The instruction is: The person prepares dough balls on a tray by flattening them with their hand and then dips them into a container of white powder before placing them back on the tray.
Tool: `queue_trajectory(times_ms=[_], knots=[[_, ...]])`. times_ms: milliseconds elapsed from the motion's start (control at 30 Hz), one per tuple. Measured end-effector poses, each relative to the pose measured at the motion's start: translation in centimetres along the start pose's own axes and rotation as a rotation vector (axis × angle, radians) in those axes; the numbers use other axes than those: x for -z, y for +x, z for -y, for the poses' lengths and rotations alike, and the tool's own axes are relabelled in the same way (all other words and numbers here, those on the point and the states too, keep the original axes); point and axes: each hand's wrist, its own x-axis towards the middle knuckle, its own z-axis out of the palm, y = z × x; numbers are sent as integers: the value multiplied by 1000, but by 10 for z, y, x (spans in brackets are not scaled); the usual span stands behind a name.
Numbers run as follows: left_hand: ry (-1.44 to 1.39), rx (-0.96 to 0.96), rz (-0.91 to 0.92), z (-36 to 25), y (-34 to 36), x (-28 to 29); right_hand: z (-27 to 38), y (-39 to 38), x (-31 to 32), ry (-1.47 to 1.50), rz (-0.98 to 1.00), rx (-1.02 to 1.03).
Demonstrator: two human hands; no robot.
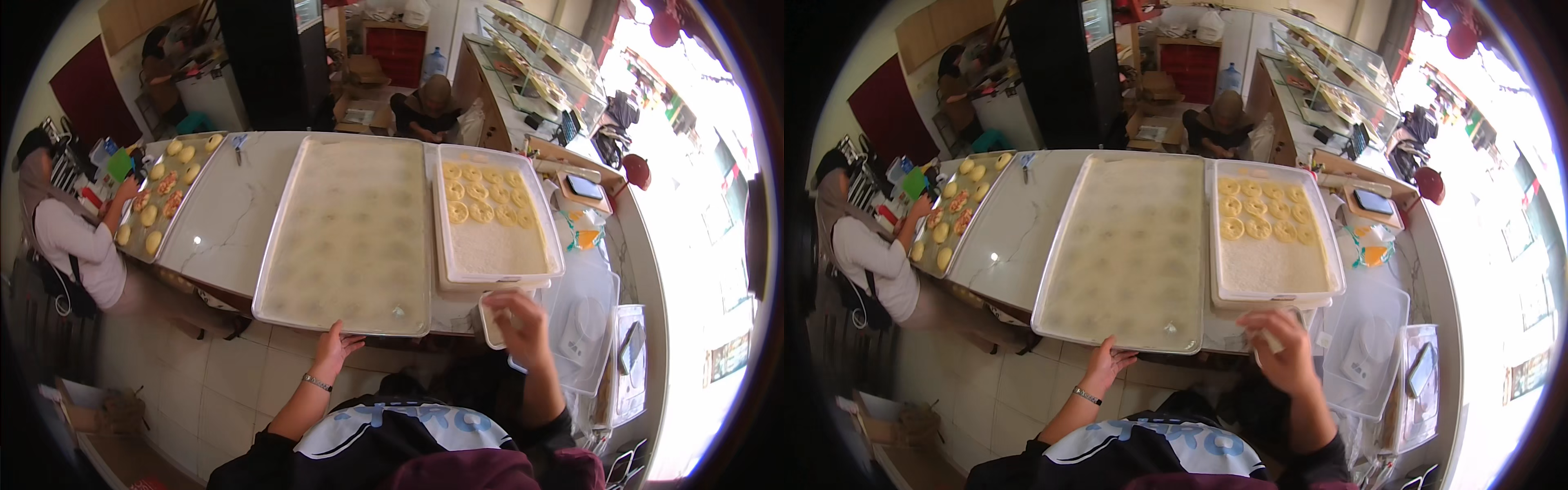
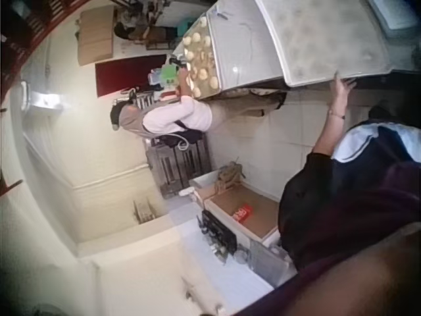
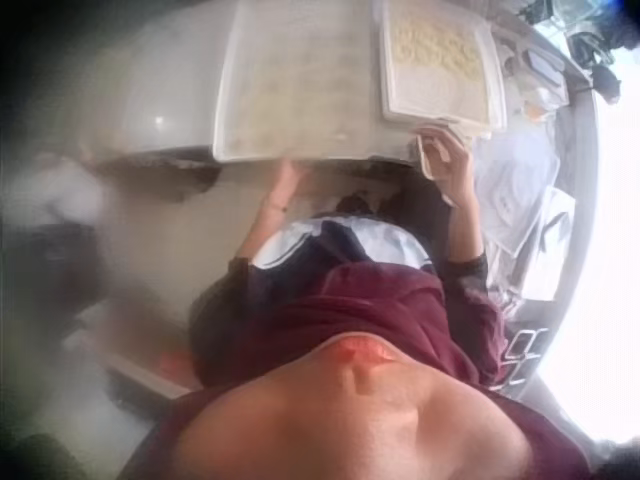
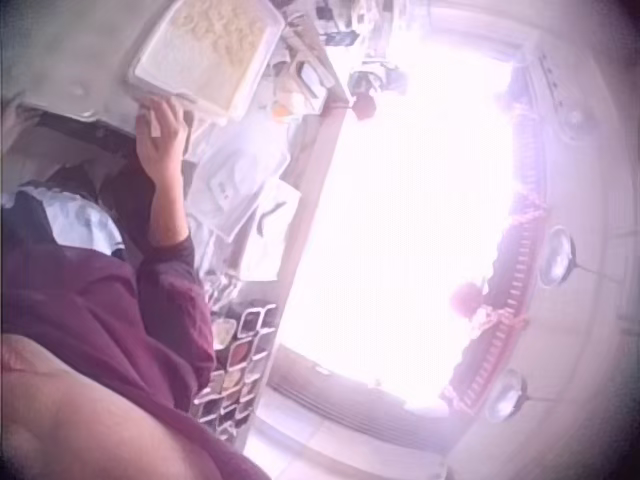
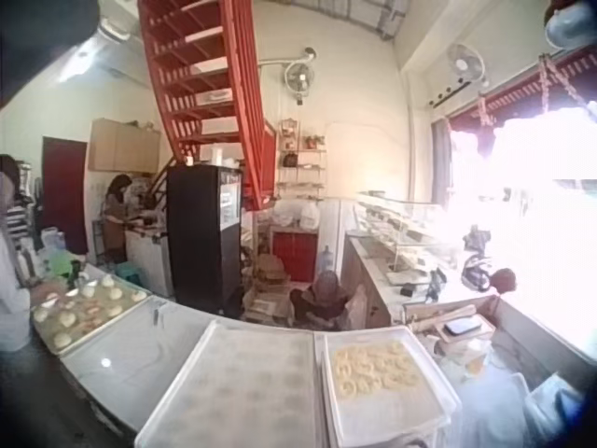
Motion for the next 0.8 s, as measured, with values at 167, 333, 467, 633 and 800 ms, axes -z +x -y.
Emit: queue_trajectory(times_ms=[167,333,467,633,800], knots=[[38,-148,-107,-19,-21,41,1,-64,-109,262,173,-380],[11,-231,-307,-20,-69,109,8,-81,-139,171,333,-445],[67,-322,-476,-9,-117,165,-34,-91,-162,351,512,-831],[80,-394,-728,6,-174,195,-40,-91,-215,1008,577,-1031],[45,-542,-877,33,-191,226,-47,-65,-247,1217,236,-946]])
